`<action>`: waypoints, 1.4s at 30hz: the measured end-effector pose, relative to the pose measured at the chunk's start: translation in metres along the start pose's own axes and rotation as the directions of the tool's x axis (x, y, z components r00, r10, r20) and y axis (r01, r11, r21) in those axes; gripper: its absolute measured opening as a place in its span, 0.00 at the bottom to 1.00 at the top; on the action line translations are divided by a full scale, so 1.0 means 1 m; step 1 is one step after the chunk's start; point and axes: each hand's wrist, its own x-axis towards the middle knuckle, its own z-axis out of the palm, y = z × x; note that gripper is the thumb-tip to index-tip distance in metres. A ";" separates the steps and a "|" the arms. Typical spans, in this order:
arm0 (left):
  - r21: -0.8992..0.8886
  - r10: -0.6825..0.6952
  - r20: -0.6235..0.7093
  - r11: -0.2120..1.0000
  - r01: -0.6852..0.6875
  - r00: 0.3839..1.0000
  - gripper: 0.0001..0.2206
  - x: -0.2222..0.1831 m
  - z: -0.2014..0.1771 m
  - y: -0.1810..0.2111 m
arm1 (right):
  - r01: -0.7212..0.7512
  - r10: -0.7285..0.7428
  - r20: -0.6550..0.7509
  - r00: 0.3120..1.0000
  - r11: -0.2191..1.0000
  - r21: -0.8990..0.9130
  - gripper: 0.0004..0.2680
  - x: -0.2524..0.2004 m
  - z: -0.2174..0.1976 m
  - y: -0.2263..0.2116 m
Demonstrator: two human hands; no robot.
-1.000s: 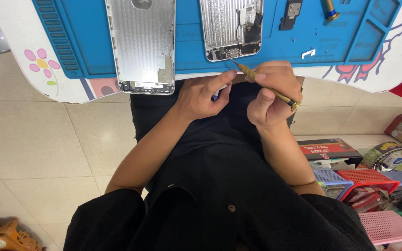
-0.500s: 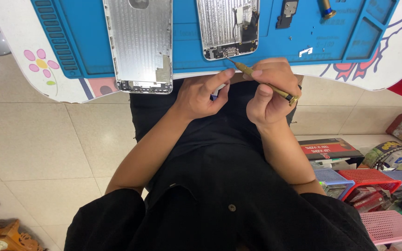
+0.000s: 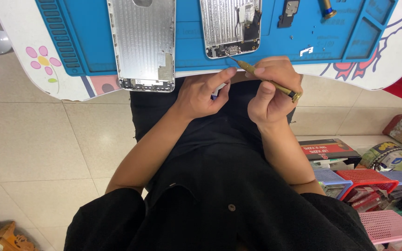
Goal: Replacing internal components and reassembling a mobile phone.
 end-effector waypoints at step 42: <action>-0.020 -0.055 0.084 0.998 0.057 0.995 0.30 -0.003 -0.005 0.003 | 0.248 0.109 0.642 0.759 0.863 -0.440 0.12 0.121 -0.012 -0.127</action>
